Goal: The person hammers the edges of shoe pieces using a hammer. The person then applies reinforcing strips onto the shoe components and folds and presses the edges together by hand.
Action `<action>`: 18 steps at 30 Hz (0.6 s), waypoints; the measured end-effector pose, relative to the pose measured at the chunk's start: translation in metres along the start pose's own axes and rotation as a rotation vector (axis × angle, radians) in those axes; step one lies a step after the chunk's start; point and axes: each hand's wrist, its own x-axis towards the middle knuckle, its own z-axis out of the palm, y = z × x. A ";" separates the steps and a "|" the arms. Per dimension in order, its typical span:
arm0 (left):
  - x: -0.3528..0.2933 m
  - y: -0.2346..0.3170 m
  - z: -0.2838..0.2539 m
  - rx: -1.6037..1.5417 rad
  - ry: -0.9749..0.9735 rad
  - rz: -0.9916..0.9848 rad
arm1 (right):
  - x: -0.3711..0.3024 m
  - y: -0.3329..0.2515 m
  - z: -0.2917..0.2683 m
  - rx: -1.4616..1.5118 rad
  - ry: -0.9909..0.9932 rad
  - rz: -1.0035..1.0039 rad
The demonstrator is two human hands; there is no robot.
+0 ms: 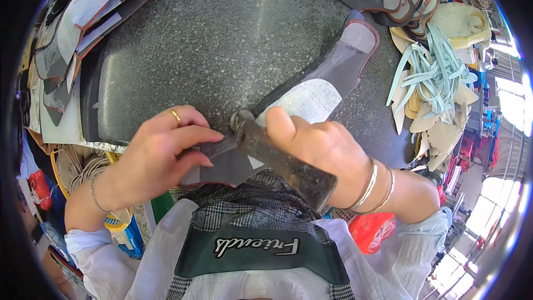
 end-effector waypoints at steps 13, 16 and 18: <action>-0.008 -0.020 -0.018 0.052 0.026 0.132 | 0.010 -0.021 0.005 0.151 0.020 0.016; -0.006 -0.026 -0.018 0.065 0.006 0.114 | 0.013 -0.023 -0.001 0.179 0.055 0.002; -0.005 -0.028 -0.009 0.043 0.150 0.109 | 0.013 -0.033 -0.018 0.292 0.053 0.108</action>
